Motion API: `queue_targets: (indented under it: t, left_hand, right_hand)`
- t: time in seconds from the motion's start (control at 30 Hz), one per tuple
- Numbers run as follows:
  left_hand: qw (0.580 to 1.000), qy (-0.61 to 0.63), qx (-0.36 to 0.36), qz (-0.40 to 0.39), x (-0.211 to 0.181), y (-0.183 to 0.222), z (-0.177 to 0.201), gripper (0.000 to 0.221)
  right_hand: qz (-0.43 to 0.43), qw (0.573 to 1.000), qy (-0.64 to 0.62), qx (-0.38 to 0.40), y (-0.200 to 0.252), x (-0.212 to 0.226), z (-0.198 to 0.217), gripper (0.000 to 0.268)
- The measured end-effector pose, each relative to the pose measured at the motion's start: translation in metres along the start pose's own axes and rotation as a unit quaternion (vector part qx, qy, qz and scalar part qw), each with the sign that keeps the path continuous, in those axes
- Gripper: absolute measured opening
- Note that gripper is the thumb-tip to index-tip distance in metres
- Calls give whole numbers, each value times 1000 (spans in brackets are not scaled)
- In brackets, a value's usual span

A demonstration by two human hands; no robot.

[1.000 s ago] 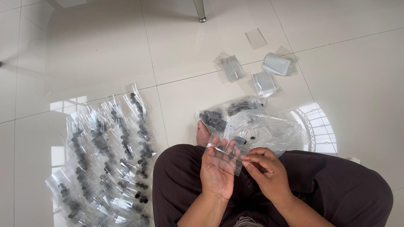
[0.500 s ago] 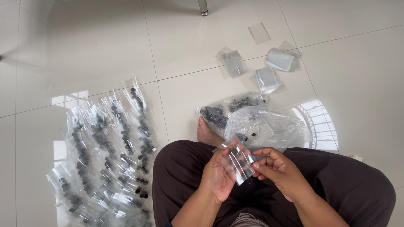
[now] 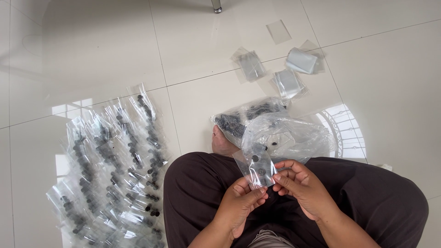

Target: Packing small black components into individual plastic bags while sitting on the floor.

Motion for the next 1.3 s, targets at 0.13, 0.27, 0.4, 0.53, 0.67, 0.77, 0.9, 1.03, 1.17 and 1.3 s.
queue_targets:
  t: [0.13, 0.27, 0.4, 0.53, 0.67, 0.77, 0.9, 1.03, 1.17, 1.3]
  left_hand:
    - [999, -26, -24, 7, 5, 3, 8, 22]
    - [997, -71, -25, -7, 7, 7, 9, 17]
    - [997, -72, -10, -28, 8, 7, 7, 49]
    - [997, -71, -31, -27, 11, 5, 9, 40]
    - [996, -91, -22, -14, 8, 7, 6, 46]
    - [992, -123, -16, -5, 10, 8, 5, 45]
    - [994, -107, -13, 2, 17, 4, 9, 44]
    - [995, -99, 1, -22, 24, -1, 13, 29]
    - [994, -105, -5, -38, 20, -1, 13, 40]
    - [994, -103, -10, -34, 17, 1, 12, 43]
  right_hand:
    - [12, 1000, 11, 12, 5, -7, 2, 36]
    - [-2, 1000, 4, 7, 13, -16, 5, 38]
    - [-11, 1000, -4, -1, 17, -15, 6, 36]
    - [-33, 999, -9, 2, 21, -13, 3, 34]
    - [-45, 998, 31, 25, 21, -16, 4, 48]
    - [-27, 998, 39, 39, 20, -20, 3, 53]
    - [6, 999, 39, 34, 19, -18, 1, 53]
    - [12, 999, 28, 41, 19, -23, 0, 60]
    - [-23, 996, 69, 59, 19, -22, 1, 56]
    - [-72, 993, 59, 70, 18, -27, 6, 51]
Point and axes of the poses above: each hand's wrist, its own y-axis away from the middle knuckle, its own z-axis out of the back of the hand, x = y × z, the point moved 4 cm from there along -y, towards the middle knuckle, and after that the axes turned 3 degrees about -y, right-handed, at the moved point
